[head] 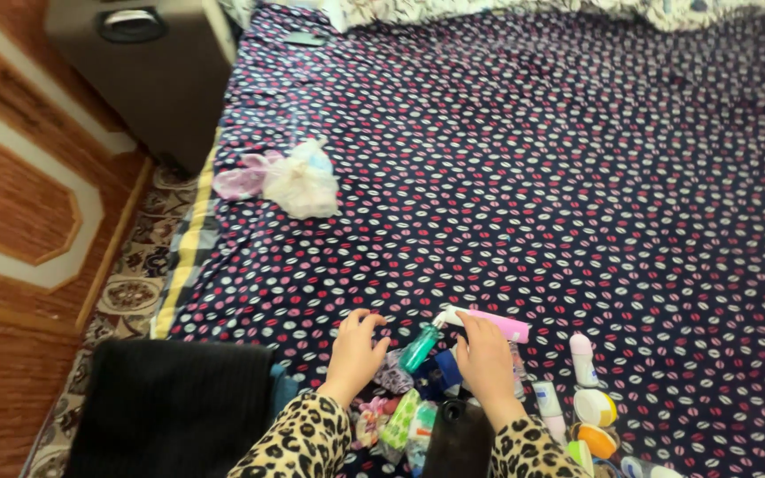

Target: Moving and sorting various items from a cupboard onto a bed.

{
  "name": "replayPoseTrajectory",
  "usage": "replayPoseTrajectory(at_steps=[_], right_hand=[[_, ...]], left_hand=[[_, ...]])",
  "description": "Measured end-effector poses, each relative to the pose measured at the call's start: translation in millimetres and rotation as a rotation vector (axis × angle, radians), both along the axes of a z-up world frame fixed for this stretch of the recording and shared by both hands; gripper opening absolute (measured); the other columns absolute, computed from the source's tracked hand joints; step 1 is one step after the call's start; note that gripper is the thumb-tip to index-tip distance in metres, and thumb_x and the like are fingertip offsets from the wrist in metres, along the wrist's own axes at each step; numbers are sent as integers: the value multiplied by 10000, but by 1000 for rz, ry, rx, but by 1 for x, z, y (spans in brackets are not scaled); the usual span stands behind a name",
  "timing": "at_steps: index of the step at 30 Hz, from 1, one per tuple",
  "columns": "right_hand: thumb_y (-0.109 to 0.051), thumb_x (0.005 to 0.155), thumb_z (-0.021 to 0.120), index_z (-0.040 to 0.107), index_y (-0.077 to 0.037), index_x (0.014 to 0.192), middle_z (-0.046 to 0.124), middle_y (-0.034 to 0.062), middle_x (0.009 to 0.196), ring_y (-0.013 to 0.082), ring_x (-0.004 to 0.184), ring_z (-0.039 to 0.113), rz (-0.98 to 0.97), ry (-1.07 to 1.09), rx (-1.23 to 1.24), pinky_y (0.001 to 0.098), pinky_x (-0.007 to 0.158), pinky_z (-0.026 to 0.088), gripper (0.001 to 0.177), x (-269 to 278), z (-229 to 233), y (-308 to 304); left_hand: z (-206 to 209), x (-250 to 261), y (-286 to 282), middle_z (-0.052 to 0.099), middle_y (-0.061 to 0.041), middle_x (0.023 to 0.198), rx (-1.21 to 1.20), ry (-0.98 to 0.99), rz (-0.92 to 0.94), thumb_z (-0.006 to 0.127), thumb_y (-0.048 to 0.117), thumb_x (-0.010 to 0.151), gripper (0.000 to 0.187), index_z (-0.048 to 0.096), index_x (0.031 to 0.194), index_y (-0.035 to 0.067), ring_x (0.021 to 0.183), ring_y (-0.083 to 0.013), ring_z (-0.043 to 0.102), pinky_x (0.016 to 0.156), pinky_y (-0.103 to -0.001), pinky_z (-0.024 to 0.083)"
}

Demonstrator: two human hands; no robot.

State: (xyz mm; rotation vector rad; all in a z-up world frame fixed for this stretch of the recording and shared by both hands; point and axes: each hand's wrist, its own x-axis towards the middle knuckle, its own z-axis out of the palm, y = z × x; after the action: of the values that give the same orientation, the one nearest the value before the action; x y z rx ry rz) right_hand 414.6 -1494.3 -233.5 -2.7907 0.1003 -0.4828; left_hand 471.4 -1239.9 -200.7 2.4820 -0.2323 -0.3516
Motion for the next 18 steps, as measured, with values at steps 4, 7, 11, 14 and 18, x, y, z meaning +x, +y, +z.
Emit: replayPoseTrajectory(at_steps=[4,7,11,14,18], right_hand=[[-135,851,682,672,-178,1308,720,81,1040,273,1094,691,106,-83,51,389,979,532,460,2,50,31],[-87,856,662,682,-174,1288,725,74,1010,283,1052,685,152,-119,119,405,989,511,442,-4,87,66],[-110,882,671,705,-211,1217,750,37,991,261,1027,699,249,-54,241,407,965,525,352,-21,133,125],[-181,921,657,714,-292,1173,772,-27,994,219,1034,720,306,79,341,406,939,547,281,-33,160,182],[-173,942,632,730,-229,1204,795,85,1078,319,1066,743,446,321,481,451,944,578,286,-77,243,288]], left_hand=[[43,-14,31,517,-88,1380,-99,-70,76,692,279,937,354,592,1273,233,1363,-361,495,1021,-561,514],[61,-29,65,539,-88,1326,-217,-192,123,720,255,902,388,596,1269,231,1316,-368,536,1042,-540,491],[99,-65,120,584,-109,1270,-318,-372,183,721,222,890,401,603,1271,174,1278,-381,573,1081,-504,451],[126,-97,174,599,-138,1254,-365,-478,244,718,195,884,436,596,1298,139,1274,-385,578,1093,-489,435],[162,-139,263,592,-136,1282,-394,-457,399,704,204,901,469,562,1345,164,1281,-378,578,1086,-489,469]])
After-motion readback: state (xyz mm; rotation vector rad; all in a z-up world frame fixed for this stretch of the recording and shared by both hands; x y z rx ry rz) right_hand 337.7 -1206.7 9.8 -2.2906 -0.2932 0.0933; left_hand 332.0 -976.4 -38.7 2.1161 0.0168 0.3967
